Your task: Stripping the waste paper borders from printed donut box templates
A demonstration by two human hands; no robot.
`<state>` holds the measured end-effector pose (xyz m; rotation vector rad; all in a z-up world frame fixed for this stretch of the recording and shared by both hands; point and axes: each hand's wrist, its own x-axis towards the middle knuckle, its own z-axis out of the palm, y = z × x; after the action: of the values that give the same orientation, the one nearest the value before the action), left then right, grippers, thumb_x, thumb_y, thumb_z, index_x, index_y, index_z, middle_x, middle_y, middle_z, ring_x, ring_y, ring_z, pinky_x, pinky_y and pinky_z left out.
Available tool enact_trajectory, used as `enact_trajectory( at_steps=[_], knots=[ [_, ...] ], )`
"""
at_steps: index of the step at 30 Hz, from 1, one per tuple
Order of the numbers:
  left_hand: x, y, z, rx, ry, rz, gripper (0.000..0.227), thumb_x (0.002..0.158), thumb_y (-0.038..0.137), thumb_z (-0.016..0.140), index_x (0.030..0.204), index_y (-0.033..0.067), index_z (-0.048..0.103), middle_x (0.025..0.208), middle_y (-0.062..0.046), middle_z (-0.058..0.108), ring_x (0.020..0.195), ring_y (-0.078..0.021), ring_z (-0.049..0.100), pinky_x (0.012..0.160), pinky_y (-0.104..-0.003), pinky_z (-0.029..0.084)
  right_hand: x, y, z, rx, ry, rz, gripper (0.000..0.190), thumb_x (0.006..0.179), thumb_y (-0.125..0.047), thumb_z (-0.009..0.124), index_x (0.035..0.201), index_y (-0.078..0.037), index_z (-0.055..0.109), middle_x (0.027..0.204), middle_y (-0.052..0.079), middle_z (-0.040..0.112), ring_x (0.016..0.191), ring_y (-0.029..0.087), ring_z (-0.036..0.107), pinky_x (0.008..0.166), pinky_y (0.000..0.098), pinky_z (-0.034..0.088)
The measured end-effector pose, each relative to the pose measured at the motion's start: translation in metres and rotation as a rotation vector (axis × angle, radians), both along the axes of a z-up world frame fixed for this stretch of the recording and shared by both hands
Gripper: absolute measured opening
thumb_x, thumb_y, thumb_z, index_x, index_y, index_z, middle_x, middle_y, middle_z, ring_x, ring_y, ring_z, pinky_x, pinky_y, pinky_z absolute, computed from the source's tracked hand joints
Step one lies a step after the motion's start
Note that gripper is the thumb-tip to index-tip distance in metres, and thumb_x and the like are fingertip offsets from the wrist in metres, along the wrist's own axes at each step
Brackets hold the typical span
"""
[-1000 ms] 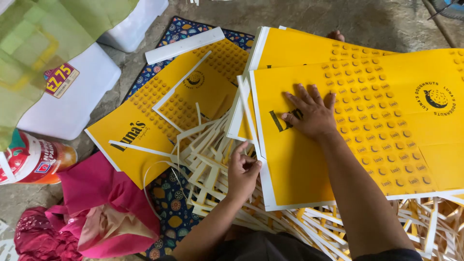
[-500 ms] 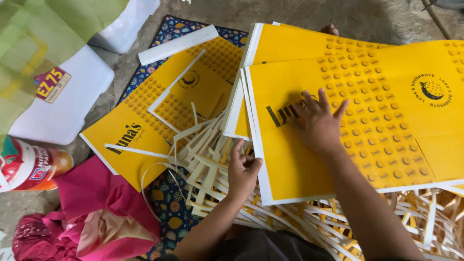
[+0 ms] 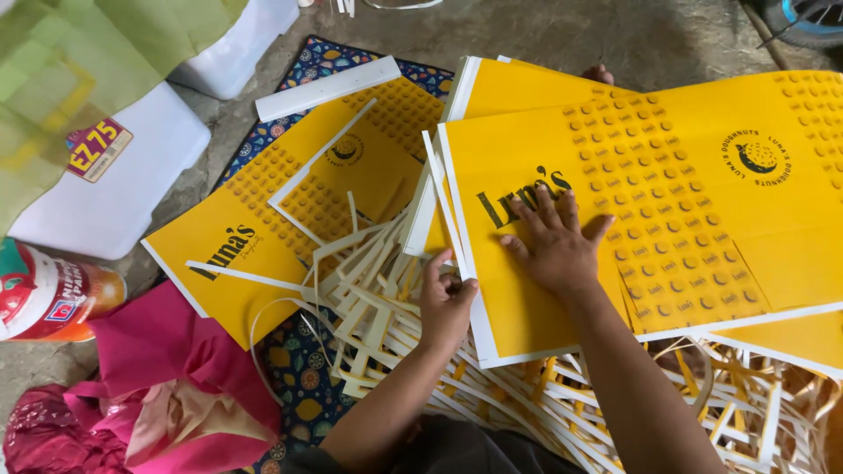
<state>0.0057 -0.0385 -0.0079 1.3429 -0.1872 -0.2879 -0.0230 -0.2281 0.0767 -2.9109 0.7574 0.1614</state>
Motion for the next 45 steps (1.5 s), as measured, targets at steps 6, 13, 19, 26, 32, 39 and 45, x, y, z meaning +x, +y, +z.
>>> enact_trajectory(
  at_steps=[6,13,19,26,32,39,45],
  knots=[
    [0.014,0.032,-0.029,0.023,0.111,0.091,0.07,0.09,-0.002,0.07,0.152,0.0038,0.037,0.082,-0.007,0.054,0.07,-0.013,0.053,0.058,-0.022,0.046,0.005,0.002,0.007,-0.028,0.046,-0.063,0.068,0.099,-0.078,0.015,0.161,-0.052,0.017,0.175,-0.007,0.009,0.161,0.028,0.001,0.116,0.0782,0.004],
    [-0.009,0.035,0.02,0.122,0.055,-0.154,0.113,0.088,0.014,0.082,0.163,0.0079,-0.002,0.097,-0.02,0.063,0.077,-0.0279,0.069,0.063,-0.039,0.066,0.005,0.004,0.01,-0.035,0.06,-0.083,0.07,0.099,-0.079,0.01,0.162,-0.05,0.016,0.175,-0.008,0.008,0.161,0.028,-0.001,0.118,0.0771,0.004],
    [-0.047,0.043,0.009,0.218,0.086,-0.36,0.108,0.091,0.007,0.077,0.163,0.0042,-0.003,0.083,-0.015,0.068,0.068,-0.021,0.07,0.057,-0.025,0.057,0.005,0.002,0.001,-0.005,0.017,-0.073,0.07,0.098,-0.079,0.019,0.162,-0.049,0.018,0.175,-0.006,0.011,0.16,0.031,0.002,0.115,0.08,-0.001],
    [-0.051,0.045,-0.002,0.031,0.152,-0.281,0.102,0.088,-0.003,0.073,0.164,0.0115,0.005,0.082,-0.019,0.066,0.071,-0.0278,0.075,0.064,-0.036,0.07,0.004,0.003,0.0,-0.015,-0.044,-0.064,0.071,0.099,-0.08,0.017,0.162,-0.048,0.021,0.174,-0.004,0.014,0.16,0.031,0.004,0.114,0.0809,-0.001],
    [-0.053,0.055,-0.013,0.242,0.056,-0.272,0.101,0.085,0.004,0.079,0.163,0.0039,0.015,0.073,-0.014,0.067,0.063,-0.0179,0.065,0.05,-0.025,0.052,0.005,0.0,0.0,0.003,-0.043,-0.075,0.071,0.099,-0.079,0.018,0.162,-0.046,0.022,0.174,-0.004,0.014,0.16,0.031,0.003,0.114,0.0814,0.0],
    [-0.059,0.055,0.003,0.155,0.115,-0.271,0.105,0.085,-0.002,0.077,0.164,0.0079,0.009,0.075,-0.017,0.068,0.064,-0.021,0.068,0.054,-0.03,0.062,0.005,0.005,0.006,0.008,-0.022,-0.071,0.072,0.098,-0.08,0.018,0.162,-0.047,0.021,0.175,-0.004,0.012,0.16,0.031,0.002,0.114,0.0816,0.0],
    [-0.041,0.053,0.013,0.346,-0.055,-0.204,0.098,0.086,0.006,0.078,0.164,0.0133,0.019,0.098,-0.018,0.07,0.081,-0.0217,0.068,0.067,-0.033,0.059,0.003,0.005,0.006,-0.014,-0.062,-0.058,0.069,0.1,-0.077,0.021,0.162,-0.046,0.024,0.174,-0.003,0.015,0.16,0.033,0.005,0.113,0.083,0.003]
  ],
)
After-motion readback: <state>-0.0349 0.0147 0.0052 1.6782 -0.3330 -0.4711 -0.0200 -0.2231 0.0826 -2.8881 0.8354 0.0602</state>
